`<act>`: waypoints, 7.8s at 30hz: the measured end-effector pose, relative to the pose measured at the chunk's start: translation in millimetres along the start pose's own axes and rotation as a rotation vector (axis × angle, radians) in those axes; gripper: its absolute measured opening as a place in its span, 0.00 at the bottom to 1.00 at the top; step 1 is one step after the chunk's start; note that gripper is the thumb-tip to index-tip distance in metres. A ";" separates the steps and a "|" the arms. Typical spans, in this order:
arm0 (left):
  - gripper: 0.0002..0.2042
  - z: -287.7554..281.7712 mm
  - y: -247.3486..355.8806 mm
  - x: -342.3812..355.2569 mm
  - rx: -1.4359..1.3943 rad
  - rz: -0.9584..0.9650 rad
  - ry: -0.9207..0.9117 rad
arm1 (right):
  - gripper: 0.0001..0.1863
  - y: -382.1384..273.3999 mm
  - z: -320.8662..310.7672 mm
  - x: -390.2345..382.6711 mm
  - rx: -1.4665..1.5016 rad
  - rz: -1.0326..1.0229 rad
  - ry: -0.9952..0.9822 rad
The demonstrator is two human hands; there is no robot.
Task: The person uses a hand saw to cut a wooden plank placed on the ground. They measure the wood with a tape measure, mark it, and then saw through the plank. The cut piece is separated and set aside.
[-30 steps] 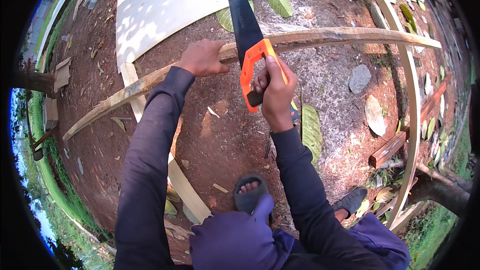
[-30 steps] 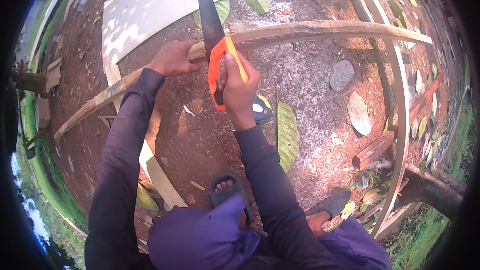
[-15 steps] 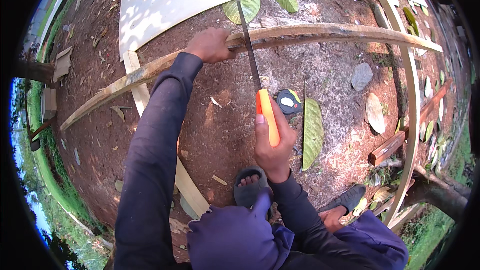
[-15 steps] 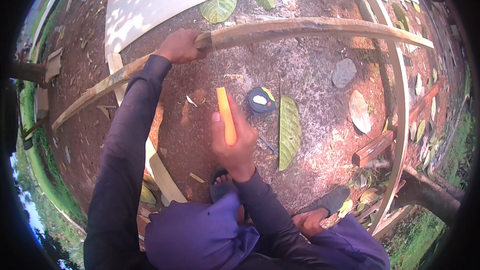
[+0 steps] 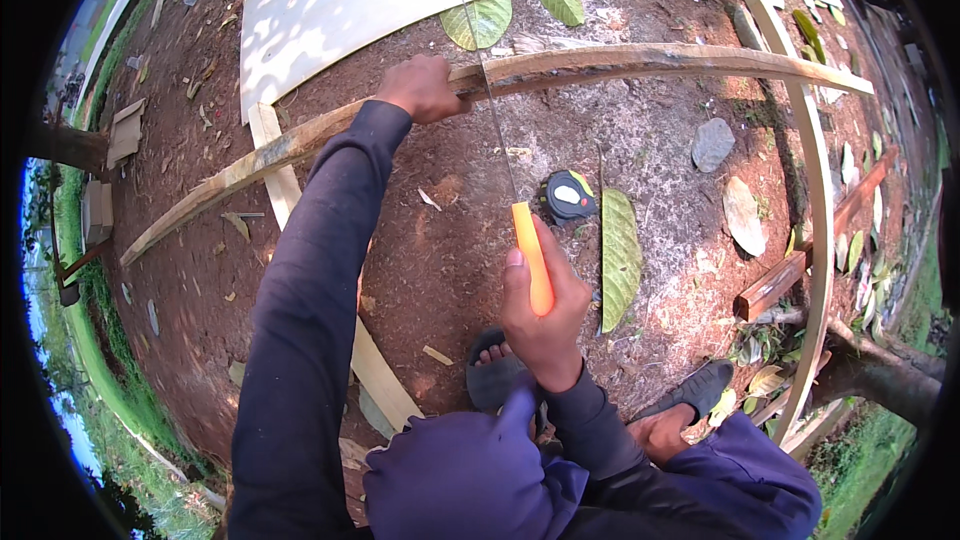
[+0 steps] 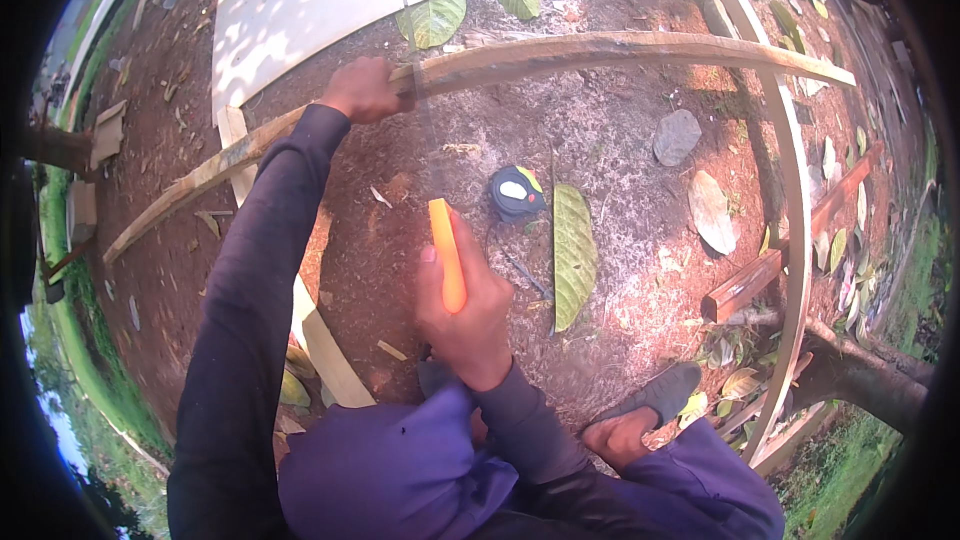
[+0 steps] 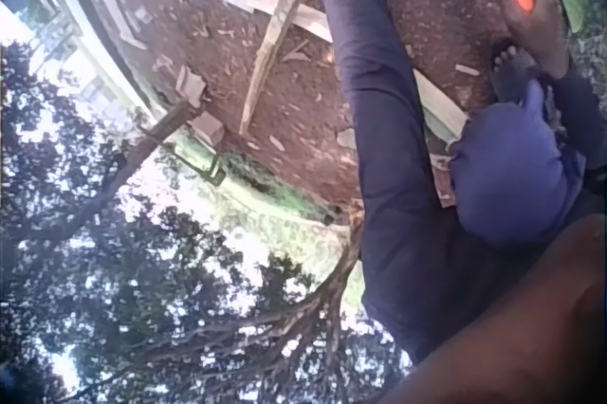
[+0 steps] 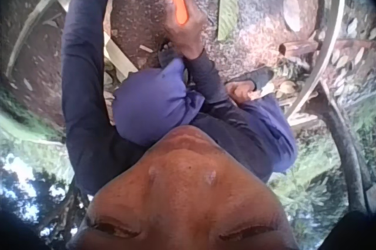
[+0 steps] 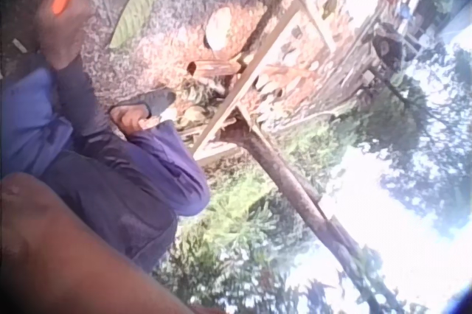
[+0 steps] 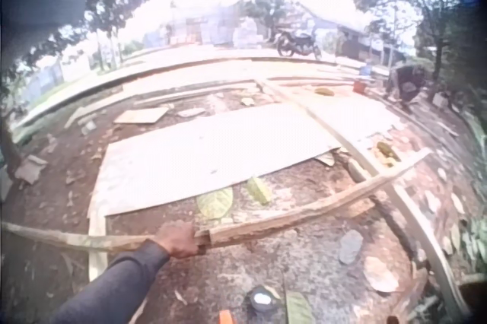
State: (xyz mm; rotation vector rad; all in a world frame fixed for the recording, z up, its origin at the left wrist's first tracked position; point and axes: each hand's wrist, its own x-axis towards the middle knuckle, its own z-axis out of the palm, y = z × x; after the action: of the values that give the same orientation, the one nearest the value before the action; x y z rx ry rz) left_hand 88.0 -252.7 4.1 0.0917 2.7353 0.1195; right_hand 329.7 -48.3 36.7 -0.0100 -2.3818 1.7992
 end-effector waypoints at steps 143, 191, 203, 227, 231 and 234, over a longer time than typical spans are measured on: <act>0.21 75.3 46.2 -27.7 -0.018 -0.044 0.466 | 0.22 58.6 -71.8 8.3 0.026 -0.068 -0.107; 0.20 68.3 46.6 -21.5 -0.020 -0.063 0.583 | 0.22 21.0 -42.6 72.6 0.104 0.049 -0.114; 0.18 108.9 49.0 -34.1 0.166 -0.010 1.084 | 0.42 -21.0 -51.1 42.8 0.177 -0.105 -0.213; 0.21 72.9 38.3 -25.2 -0.038 0.013 0.526 | 0.33 39.3 -74.2 2.5 0.417 -0.191 0.233; 0.21 76.9 39.3 -23.8 0.019 -0.043 0.452 | 0.33 45.2 -83.5 9.5 0.380 -0.163 0.267; 0.24 84.4 40.5 -18.7 0.042 -0.030 0.426 | 0.30 32.8 -59.9 31.0 0.526 0.072 0.337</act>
State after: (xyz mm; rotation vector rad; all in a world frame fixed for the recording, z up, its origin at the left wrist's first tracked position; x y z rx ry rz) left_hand 140.4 -208.0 -62.1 0.0394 3.1639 0.0809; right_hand 303.9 21.1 24.9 -0.3118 -1.6566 2.1959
